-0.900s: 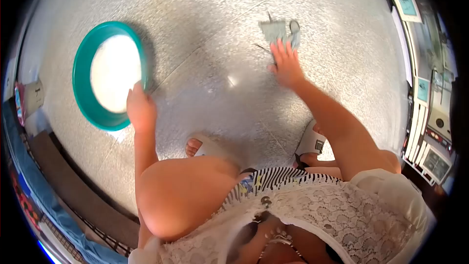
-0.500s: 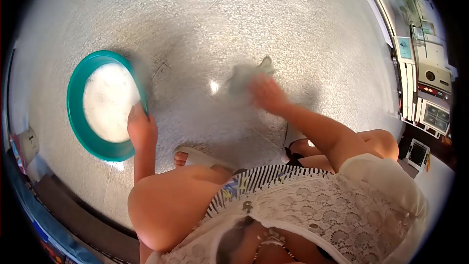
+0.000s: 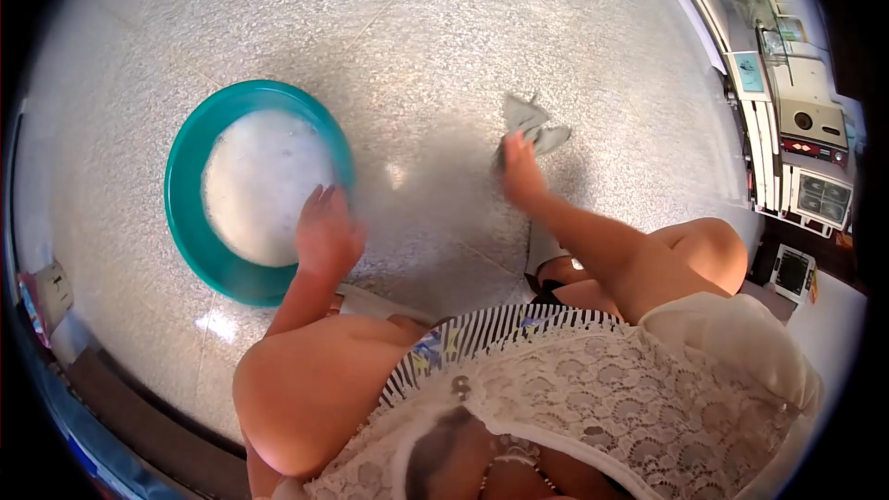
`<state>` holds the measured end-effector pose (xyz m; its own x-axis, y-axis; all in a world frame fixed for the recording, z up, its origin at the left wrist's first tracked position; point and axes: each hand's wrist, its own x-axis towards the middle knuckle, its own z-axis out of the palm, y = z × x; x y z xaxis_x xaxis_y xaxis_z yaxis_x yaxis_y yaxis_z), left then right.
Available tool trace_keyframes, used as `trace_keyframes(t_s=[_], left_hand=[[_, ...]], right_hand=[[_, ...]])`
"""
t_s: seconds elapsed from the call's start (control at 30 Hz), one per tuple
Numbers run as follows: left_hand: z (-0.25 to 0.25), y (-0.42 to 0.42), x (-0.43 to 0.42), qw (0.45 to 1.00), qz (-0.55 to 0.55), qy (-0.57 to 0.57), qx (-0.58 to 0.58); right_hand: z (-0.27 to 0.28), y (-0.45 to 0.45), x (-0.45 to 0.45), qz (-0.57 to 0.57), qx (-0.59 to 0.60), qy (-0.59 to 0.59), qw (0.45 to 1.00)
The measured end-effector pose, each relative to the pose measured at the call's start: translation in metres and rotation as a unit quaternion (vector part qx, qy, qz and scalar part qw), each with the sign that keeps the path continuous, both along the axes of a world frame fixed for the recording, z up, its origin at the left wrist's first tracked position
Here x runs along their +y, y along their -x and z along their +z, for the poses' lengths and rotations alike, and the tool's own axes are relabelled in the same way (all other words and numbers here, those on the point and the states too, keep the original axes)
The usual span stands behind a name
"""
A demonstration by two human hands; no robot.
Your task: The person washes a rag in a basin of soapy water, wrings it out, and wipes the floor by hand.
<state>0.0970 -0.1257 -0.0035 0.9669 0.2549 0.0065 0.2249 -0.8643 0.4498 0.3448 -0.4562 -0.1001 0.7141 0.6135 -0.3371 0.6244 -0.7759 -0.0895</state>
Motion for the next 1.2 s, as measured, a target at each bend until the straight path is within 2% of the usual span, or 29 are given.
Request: trace_keyframes(t_s=[0.03, 0.1, 0.2, 0.27, 0.3, 0.33, 0.4, 0.43, 0.5, 0.57, 0.6, 0.63, 0.7, 0.77, 0.8, 0.87, 0.9, 0.97, 1.03, 1.13, 1.17, 1.2], left_hand=[[0.003, -0.002, -0.001, 1.0, -0.004, 0.006, -0.003], [0.011, -0.007, -0.001, 1.0, -0.009, 0.016, -0.011], [0.022, -0.007, 0.011, 0.989, 0.04, 0.122, 0.075], [0.029, -0.008, 0.019, 0.958, 0.138, 0.225, 0.116], [0.03, -0.008, 0.022, 0.934, 0.186, 0.275, 0.133], [0.026, -0.006, 0.026, 0.916, 0.19, 0.343, 0.085], [0.017, -0.002, 0.033, 0.862, 0.195, 0.467, -0.02], [0.025, -0.003, 0.033, 0.818, 0.184, 0.54, -0.072], [0.047, -0.008, 0.032, 0.731, 0.166, 0.647, -0.141], [0.059, -0.008, 0.042, 0.674, 0.176, 0.705, -0.133], [0.064, -0.006, 0.049, 0.653, 0.189, 0.725, -0.11], [0.069, -0.004, 0.055, 0.612, 0.23, 0.741, -0.15], [0.063, 0.011, 0.07, 0.601, 0.305, 0.713, -0.194], [0.057, 0.032, 0.083, 0.582, 0.376, 0.691, -0.206], [0.042, 0.045, 0.092, 0.656, 0.416, 0.605, -0.176], [-0.011, 0.072, 0.105, 0.769, 0.48, 0.411, -0.099], [-0.023, 0.072, 0.1, 0.85, 0.499, 0.167, -0.037], [-0.029, 0.074, 0.096, 0.927, 0.376, 0.003, 0.003], [-0.038, 0.066, 0.093, 0.956, 0.248, -0.137, 0.078], [-0.086, 0.065, 0.079, 0.953, 0.219, -0.169, 0.122], [-0.098, 0.068, 0.083, 0.952, 0.211, -0.153, 0.16], [-0.096, 0.069, 0.088, 0.956, 0.197, -0.127, 0.173]], right_hand=[[0.008, 0.024, 0.007, 0.122, -0.071, 0.018, 0.99], [0.018, 0.052, 0.017, 0.067, 0.104, -0.063, 0.99], [0.047, 0.051, 0.049, -0.077, 0.308, -0.091, 0.944], [0.062, 0.036, 0.077, -0.188, 0.472, -0.151, 0.848], [0.066, 0.017, 0.084, -0.24, 0.567, -0.215, 0.758], [0.074, 0.008, 0.093, -0.288, 0.646, -0.272, 0.652], [0.125, 0.006, 0.13, -0.262, 0.718, -0.301, 0.571], [0.151, 0.007, 0.152, -0.247, 0.751, -0.313, 0.527], [0.186, 0.02, 0.195, -0.248, 0.765, -0.311, 0.506], [0.198, 0.034, 0.233, -0.242, 0.777, -0.323, 0.484], [0.196, 0.041, 0.253, -0.233, 0.758, -0.319, 0.519], [0.193, 0.047, 0.272, -0.226, 0.737, -0.316, 0.553], [0.183, 0.052, 0.303, -0.213, 0.689, -0.303, 0.622], [0.172, 0.056, 0.324, -0.233, 0.644, -0.289, 0.669], [0.168, 0.061, 0.334, -0.245, 0.62, -0.281, 0.69], [0.143, 0.07, 0.348, -0.051, 0.458, -0.231, 0.857], [0.127, 0.076, 0.352, 0.052, 0.359, -0.199, 0.91], [0.091, 0.097, 0.355, 0.219, 0.189, -0.212, 0.934], [0.057, 0.118, 0.361, 0.343, 0.051, -0.238, 0.907], [0.054, 0.142, 0.35, 0.406, -0.017, -0.13, 0.904], [0.045, 0.144, 0.35, 0.399, -0.034, -0.145, 0.905], [0.041, 0.142, 0.352, 0.398, -0.003, -0.124, 0.909]])
